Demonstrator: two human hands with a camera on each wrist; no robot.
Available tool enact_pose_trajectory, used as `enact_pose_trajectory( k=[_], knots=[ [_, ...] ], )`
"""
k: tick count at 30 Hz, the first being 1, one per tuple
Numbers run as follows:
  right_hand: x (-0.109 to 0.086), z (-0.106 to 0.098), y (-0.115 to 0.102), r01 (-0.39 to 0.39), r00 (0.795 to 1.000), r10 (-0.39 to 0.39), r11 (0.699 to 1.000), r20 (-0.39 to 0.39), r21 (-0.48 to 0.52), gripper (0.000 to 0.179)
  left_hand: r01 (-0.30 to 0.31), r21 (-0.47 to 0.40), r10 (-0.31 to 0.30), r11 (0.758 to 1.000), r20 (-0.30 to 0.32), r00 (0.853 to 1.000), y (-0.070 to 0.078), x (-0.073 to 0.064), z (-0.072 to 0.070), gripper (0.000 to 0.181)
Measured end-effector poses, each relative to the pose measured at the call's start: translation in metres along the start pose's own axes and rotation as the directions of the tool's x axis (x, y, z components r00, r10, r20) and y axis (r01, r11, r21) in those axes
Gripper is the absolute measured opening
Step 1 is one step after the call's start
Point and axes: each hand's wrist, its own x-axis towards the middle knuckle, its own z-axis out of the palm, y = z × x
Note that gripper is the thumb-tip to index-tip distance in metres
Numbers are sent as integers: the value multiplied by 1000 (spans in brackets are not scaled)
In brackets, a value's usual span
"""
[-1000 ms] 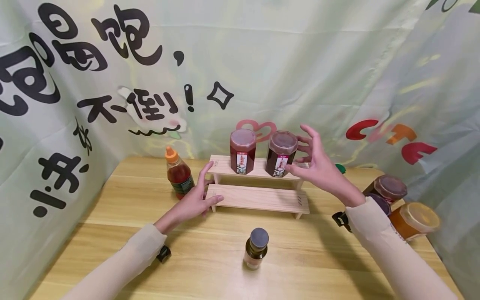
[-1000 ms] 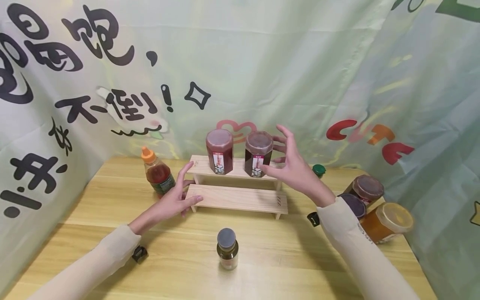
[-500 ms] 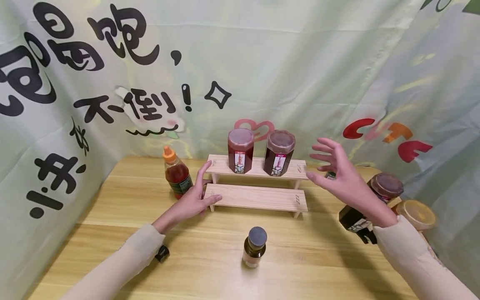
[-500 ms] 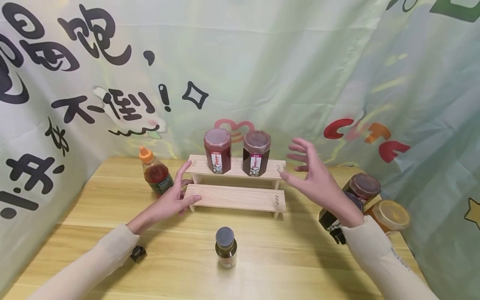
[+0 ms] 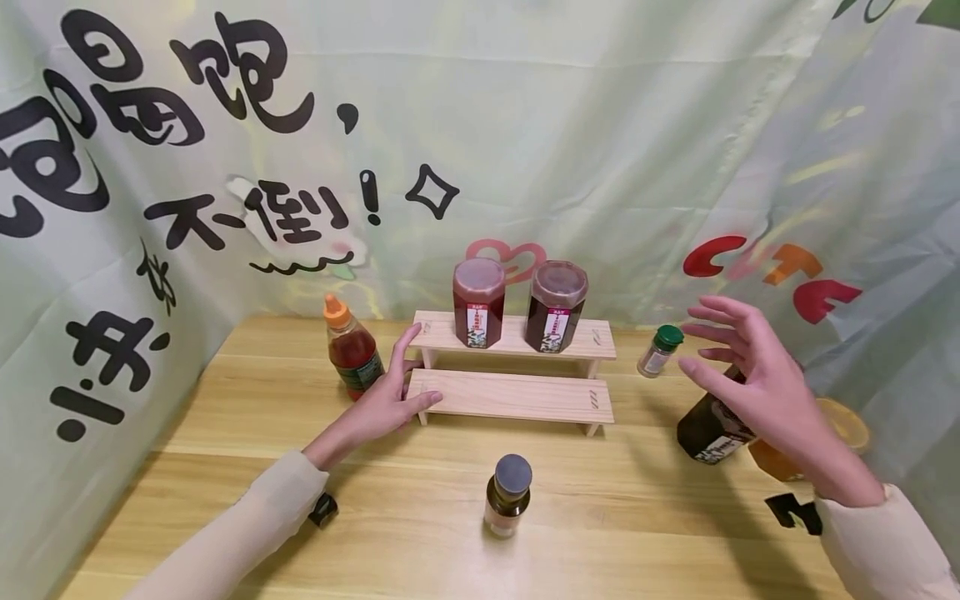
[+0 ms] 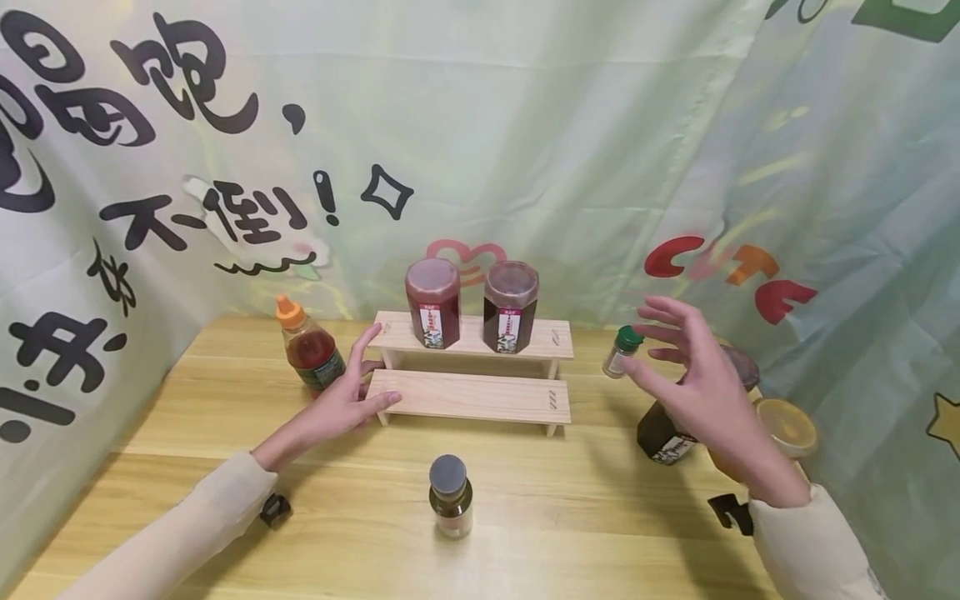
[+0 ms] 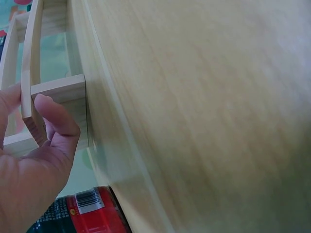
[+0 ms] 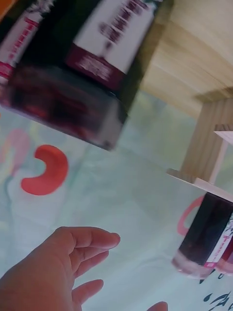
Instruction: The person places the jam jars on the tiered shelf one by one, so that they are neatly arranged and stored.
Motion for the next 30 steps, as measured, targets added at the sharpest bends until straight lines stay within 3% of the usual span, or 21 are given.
enact_pose_trajectory(
  k=[20, 30],
  knots=[
    [-54, -24, 37, -81, 993, 78, 996, -90, -35, 76, -23, 35, 24, 999, -6, 1000, 6, -1, 1, 108],
    [-80, -38, 40, -168, 972, 145, 979, -184, -119, 79, -9, 35, 10, 999, -10, 1000, 1, -2, -1, 107]
  ],
)
